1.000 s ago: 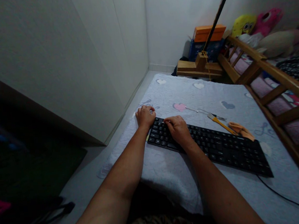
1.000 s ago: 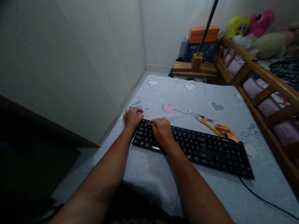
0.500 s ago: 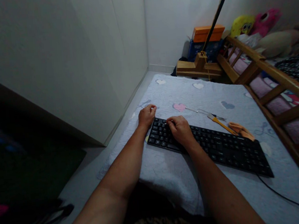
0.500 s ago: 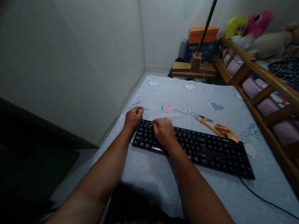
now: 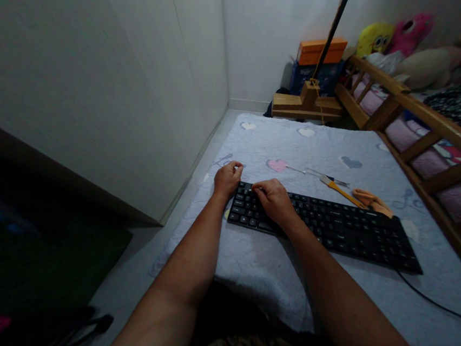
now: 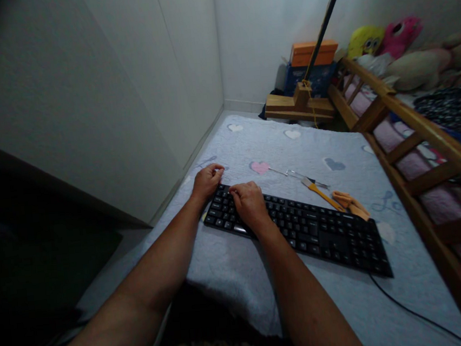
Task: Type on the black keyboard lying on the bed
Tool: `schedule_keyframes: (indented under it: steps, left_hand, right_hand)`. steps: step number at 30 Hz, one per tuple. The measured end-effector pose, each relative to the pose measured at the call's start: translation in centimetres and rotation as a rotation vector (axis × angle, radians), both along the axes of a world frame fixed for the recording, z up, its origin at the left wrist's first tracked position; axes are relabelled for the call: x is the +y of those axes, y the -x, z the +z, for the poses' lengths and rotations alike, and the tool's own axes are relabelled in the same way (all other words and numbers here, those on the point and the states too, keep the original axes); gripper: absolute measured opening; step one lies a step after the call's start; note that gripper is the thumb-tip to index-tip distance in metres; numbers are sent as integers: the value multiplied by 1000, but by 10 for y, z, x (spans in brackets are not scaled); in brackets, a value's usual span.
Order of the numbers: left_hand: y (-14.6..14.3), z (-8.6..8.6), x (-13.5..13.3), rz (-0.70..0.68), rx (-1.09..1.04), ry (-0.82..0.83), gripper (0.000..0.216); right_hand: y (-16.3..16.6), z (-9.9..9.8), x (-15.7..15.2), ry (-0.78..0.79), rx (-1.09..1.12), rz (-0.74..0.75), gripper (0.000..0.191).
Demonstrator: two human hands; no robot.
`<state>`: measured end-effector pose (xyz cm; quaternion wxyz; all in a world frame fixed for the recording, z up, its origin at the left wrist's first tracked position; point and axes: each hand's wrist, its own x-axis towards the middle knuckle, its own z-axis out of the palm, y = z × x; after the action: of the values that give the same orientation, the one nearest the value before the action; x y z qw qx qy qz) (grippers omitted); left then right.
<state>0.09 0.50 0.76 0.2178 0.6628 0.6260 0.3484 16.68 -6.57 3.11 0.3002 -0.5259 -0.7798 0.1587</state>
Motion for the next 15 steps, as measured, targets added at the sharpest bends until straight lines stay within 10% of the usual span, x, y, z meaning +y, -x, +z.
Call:
schedule_keyframes:
  steps: [15]
  left_hand:
    - [0,-3,2,7,54,2,32]
  right_hand:
    - [-9,5,-1,-15,5,-52,21]
